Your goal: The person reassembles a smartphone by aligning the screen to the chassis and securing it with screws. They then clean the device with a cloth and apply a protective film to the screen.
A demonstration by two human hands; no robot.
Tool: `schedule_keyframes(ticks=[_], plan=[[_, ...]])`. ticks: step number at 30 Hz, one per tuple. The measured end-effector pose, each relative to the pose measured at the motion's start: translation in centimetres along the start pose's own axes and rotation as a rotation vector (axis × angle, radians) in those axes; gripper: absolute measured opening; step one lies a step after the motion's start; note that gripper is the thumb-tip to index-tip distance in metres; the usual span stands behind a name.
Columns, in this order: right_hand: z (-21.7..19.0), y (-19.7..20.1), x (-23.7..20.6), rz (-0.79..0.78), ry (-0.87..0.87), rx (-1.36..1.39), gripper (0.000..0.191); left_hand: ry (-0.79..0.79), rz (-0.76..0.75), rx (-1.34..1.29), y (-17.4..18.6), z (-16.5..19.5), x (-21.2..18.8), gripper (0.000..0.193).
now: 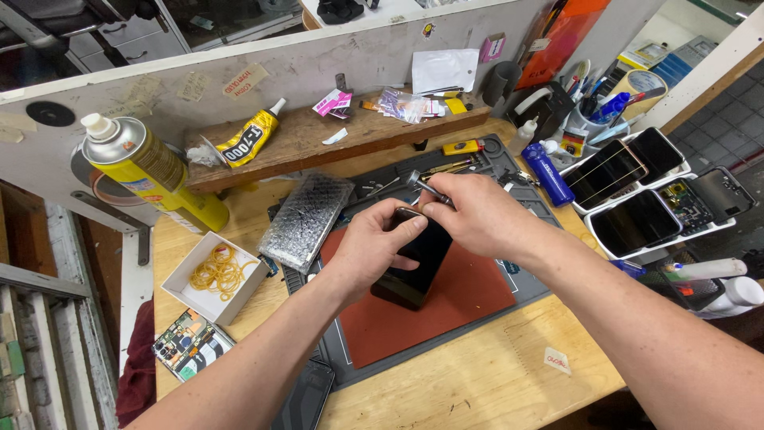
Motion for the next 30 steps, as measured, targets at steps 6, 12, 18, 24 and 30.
schedule_keyframes(ticks=[6, 12, 18, 24, 30], plan=[[-0.2, 0.1, 0.7, -0.05, 0.025, -0.001, 0.02, 0.013, 0.009, -0.002, 0.3, 0.0, 0.2, 0.021], [0.1, -0.4, 0.2, -0.032, -0.004, 0.152, 0.026, 0.04, 0.079, -0.005, 1.0, 0.0, 0.3, 0.022], [-1.0, -0.6, -1.4, 0.095, 0.192, 0.126, 0.034, 0.035, 0.093, -0.013, 1.5, 0.4, 0.2, 0.02], [-0.4, -0.1, -3.6, 0.259, 0.257, 0.082, 0.031, 0.039, 0.063, -0.04, 1.5, 0.6, -0.1, 0.018], [5.1, 1.8, -0.7, 0.283, -0.182, 0.983, 0.031, 0.063, 0.057, -0.021, 1.7, 0.8, -0.7, 0.016]])
Point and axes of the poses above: each hand's wrist, its own x-axis towards the middle knuckle, its own y-axis out of the back of the hand, z = x × y, the point moved 8 cm from there along x, towards the middle knuckle, and after that the axes turned 5 degrees about x, right-handed, at the moved point
